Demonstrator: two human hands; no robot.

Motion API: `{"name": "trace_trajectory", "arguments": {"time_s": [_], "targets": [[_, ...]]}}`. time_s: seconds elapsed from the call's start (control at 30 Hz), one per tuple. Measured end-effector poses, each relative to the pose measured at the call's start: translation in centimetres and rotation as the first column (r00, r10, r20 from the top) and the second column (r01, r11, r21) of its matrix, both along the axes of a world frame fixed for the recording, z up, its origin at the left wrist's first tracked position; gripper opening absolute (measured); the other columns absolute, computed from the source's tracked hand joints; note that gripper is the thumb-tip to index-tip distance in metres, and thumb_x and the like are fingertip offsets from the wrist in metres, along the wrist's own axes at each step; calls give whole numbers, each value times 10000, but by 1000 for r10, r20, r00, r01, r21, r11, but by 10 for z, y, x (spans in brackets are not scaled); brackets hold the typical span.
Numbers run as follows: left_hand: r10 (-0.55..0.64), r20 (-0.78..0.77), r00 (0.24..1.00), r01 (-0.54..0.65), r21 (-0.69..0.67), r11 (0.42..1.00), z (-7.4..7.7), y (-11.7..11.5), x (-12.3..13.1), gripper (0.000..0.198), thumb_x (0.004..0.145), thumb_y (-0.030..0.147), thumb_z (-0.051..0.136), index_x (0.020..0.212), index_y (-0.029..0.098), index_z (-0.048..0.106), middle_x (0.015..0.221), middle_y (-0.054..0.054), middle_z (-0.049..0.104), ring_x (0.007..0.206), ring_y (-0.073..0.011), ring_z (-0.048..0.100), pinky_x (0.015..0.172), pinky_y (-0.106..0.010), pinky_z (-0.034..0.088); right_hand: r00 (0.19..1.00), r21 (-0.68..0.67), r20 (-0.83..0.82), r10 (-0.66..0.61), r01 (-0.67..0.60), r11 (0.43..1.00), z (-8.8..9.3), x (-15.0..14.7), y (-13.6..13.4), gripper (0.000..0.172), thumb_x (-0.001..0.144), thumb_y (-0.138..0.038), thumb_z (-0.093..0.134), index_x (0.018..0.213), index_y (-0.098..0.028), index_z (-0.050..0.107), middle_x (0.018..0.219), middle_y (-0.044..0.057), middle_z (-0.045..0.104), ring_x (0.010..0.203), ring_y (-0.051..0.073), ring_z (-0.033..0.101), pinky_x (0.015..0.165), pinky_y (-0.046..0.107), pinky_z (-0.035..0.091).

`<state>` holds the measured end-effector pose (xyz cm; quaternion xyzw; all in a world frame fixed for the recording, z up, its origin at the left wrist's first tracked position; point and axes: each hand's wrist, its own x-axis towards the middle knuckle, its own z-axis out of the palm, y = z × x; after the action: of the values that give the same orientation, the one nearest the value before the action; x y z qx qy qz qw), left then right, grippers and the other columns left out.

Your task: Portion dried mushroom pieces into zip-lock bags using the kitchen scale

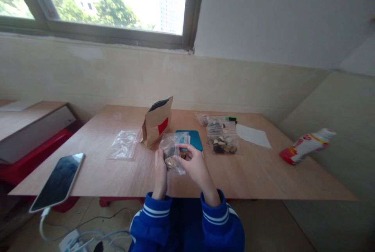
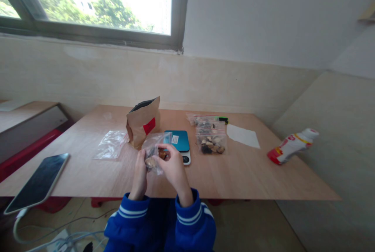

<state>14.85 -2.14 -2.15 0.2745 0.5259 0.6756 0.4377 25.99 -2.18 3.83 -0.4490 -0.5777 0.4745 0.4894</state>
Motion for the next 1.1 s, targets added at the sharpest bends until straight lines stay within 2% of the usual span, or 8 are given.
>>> {"name": "trace_trajectory", "arguments": {"time_s": [0.17,0.37,0.5,0.6,0.7,0.8,0.93,1.1], "targets": [[-81,171,982,87,-27,996,10,-6,1,462,797,582,524,1063,209,580,1025,-53,660,873,-184,637,656,-266,493,997,21,-71,32,-31,999,21,2,23,396,638,-249,744,1018,-149,692,1052,96,719,936,222,686,873,353,542],[-113,413,904,131,-14,991,14,-7,0,394,813,471,561,1112,214,548,1084,-48,670,864,-150,655,685,-253,498,1000,160,-26,-9,13,987,57,27,42,377,651,-267,762,1010,-165,708,1042,86,730,944,232,689,883,380,555],[-115,454,883,156,-53,986,16,-6,-3,316,817,396,557,1053,188,572,984,-43,692,825,-153,666,677,-256,508,996,342,-63,-63,80,936,89,22,66,379,684,-255,749,1046,-163,688,1051,77,725,970,212,675,911,356,538],[-166,475,864,222,-64,973,20,-7,-5,304,820,370,533,1048,176,587,978,-50,697,847,-174,671,687,-276,524,1000,482,-25,17,-3,876,107,-3,98,355,713,-217,718,1060,-165,673,1061,65,713,980,190,664,910,323,525],[-158,464,872,217,-76,973,22,-9,-7,303,816,376,527,1045,187,584,1016,-51,686,844,-170,665,651,-259,518,993,549,91,74,-112,829,110,-29,133,302,730,-174,686,1031,-159,670,1070,62,699,966,171,660,884,297,519],[-116,427,897,172,-96,980,22,-9,-12,319,790,404,562,1032,198,578,1046,-51,666,830,-164,657,619,-241,506,947,510,297,123,-266,818,103,-42,154,314,723,-116,667,1035,-151,657,1053,56,695,957,160,652,879,294,507],[-108,420,901,166,-104,981,21,-7,-16,298,786,389,568,1021,205,565,1018,-48,664,797,-161,662,590,-233,502,849,440,498,176,-423,792,94,-40,157,278,773,-110,612,1050,-138,632,1037,65,690,952,155,644,853,283,496],[-133,443,887,198,-104,975,17,-7,-16,260,796,374,551,996,209,571,1010,-43,670,816,-164,668,620,-244,517,787,524,617,14,-424,739,91,-37,147,191,865,-216,548,1020,-127,618,971,82,684,881,162,635,810,282,484]]}}
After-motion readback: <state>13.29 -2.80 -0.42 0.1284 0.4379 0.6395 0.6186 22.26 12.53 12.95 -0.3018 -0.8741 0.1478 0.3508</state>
